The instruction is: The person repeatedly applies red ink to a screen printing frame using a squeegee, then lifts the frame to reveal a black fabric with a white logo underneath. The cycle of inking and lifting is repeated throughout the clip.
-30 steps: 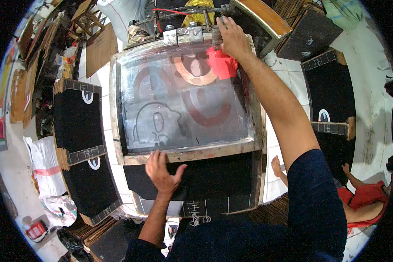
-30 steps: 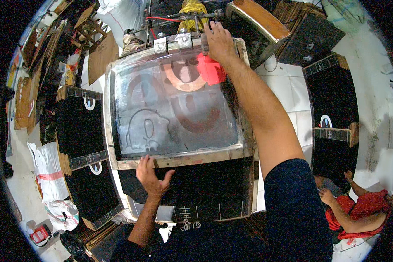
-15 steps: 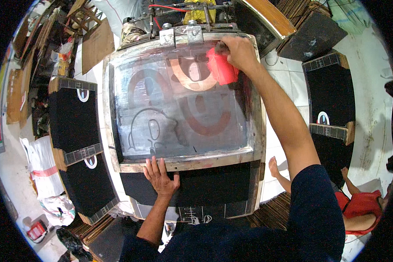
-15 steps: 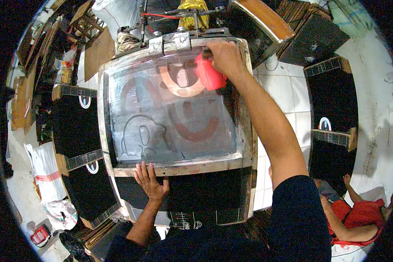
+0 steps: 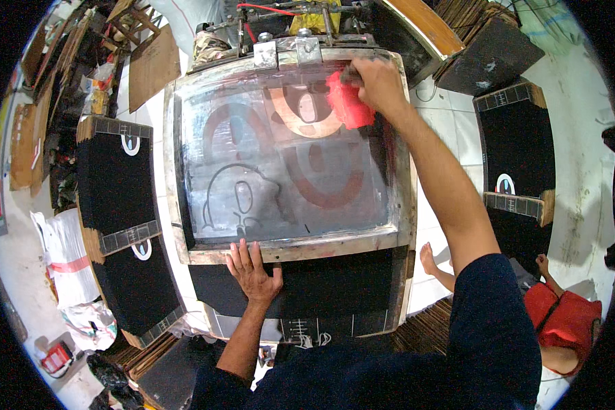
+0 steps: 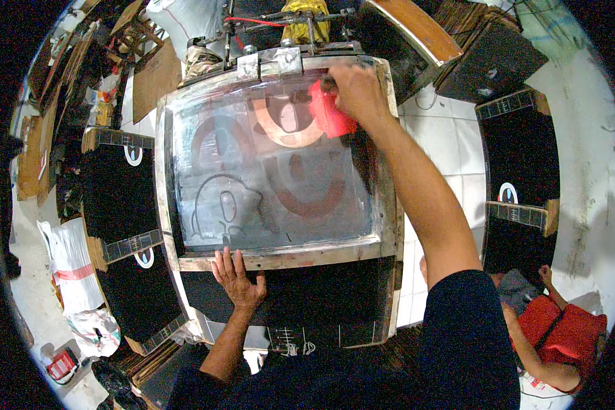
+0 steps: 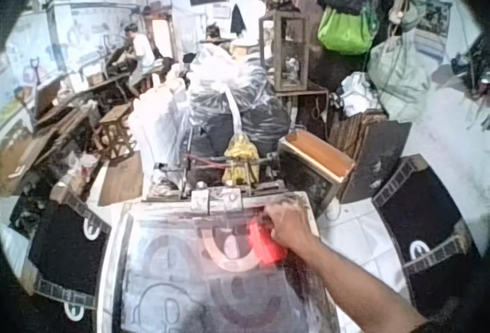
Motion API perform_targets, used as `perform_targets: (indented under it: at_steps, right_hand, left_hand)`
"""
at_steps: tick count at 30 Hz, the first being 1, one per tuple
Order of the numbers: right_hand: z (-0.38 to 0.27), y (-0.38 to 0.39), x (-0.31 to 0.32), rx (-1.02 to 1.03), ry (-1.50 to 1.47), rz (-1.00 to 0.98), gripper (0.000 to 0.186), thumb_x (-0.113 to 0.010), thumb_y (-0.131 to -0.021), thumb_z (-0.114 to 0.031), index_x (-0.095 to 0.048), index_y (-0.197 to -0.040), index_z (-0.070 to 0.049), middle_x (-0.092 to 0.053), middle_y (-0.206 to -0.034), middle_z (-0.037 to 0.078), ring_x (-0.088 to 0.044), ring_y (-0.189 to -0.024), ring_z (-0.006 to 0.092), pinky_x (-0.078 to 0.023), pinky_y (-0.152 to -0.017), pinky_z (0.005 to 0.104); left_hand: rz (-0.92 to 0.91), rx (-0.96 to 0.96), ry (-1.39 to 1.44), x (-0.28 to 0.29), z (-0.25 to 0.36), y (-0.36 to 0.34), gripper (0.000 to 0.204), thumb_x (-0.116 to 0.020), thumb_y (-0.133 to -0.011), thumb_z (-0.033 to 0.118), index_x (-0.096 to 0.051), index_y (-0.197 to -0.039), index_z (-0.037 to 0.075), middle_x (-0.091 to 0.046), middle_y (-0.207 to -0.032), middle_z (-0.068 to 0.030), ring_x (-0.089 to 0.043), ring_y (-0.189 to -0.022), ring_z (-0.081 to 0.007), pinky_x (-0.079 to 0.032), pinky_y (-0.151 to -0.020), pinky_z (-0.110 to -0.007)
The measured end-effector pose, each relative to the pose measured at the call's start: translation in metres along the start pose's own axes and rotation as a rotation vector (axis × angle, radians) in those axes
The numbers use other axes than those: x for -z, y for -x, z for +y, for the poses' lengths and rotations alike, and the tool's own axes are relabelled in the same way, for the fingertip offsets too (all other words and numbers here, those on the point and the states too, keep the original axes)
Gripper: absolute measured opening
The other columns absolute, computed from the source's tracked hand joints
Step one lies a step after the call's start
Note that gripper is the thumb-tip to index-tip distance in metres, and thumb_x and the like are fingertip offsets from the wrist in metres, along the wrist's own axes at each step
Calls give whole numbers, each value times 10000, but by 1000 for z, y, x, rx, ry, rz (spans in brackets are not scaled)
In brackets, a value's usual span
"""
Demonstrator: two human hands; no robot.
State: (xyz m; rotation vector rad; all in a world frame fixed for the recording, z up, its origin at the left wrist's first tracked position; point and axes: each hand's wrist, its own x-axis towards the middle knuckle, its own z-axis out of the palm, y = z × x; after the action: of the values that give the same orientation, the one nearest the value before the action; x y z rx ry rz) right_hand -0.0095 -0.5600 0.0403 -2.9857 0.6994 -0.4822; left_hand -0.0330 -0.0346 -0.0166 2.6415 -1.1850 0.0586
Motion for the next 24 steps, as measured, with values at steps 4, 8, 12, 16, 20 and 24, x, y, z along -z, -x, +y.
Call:
perform_targets:
  at_steps: [4,8,12,16,20,24]
  right_hand:
    - [-20,71,17,55,-61,35,279,-734,-683,-35,-609,-921,-110,-662,-907,87,-649,-912,308,-470,-774,465]
    - [-24,84,26,124,-66,89,273,-728,-696,-20,-636,-941,-102,-673,-910,84,-645,-922,285,-465,-802,440]
    - [-11,55,31,107,-147,74,292,-758,-725,-54,-684,-1004,-96,-710,-921,105,-663,-938,320,-493,-823,473]
    - [-2,44,40,43,-227,-12,312,-793,-751,-90,-705,-1051,-98,-733,-945,139,-685,-945,376,-520,-839,505]
    - [7,32,43,11,-261,-230,403,-828,-749,-120,-708,-1134,-112,-752,-1049,151,-700,-1045,378,-541,-914,490]
    - [23,-24,27,20,-215,-262,504,-856,-749,-173,-689,-1223,-136,-739,-1130,161,-699,-1084,369,-553,-931,493]
  left_hand:
    - [43,5,58,4,5,-4,843,-766,-750,285,-445,-1509,110,-369,-1612,-170,-261,-1529,-428,-155,-1234,-618]
    - [50,-38,125,22,1,-26,673,-797,-709,227,-610,-1349,131,-532,-1454,-126,-406,-1430,-393,-214,-1219,-622]
    - [-43,-80,234,54,-4,-48,517,-822,-633,177,-710,-1136,135,-664,-1148,-48,-575,-1132,-306,-357,-1095,-538]
    - [-49,-114,233,78,1,-57,495,-847,-602,132,-729,-1083,133,-684,-1077,-34,-592,-1042,-287,-393,-996,-481]
    - [-47,-91,244,85,6,-60,509,-867,-587,123,-731,-1078,127,-689,-1069,-44,-597,-1036,-286,-397,-1000,-475]
    - [-50,-78,256,83,8,-61,492,-869,-604,124,-739,-1078,121,-693,-1073,-47,-598,-1037,-286,-399,-1001,-474]
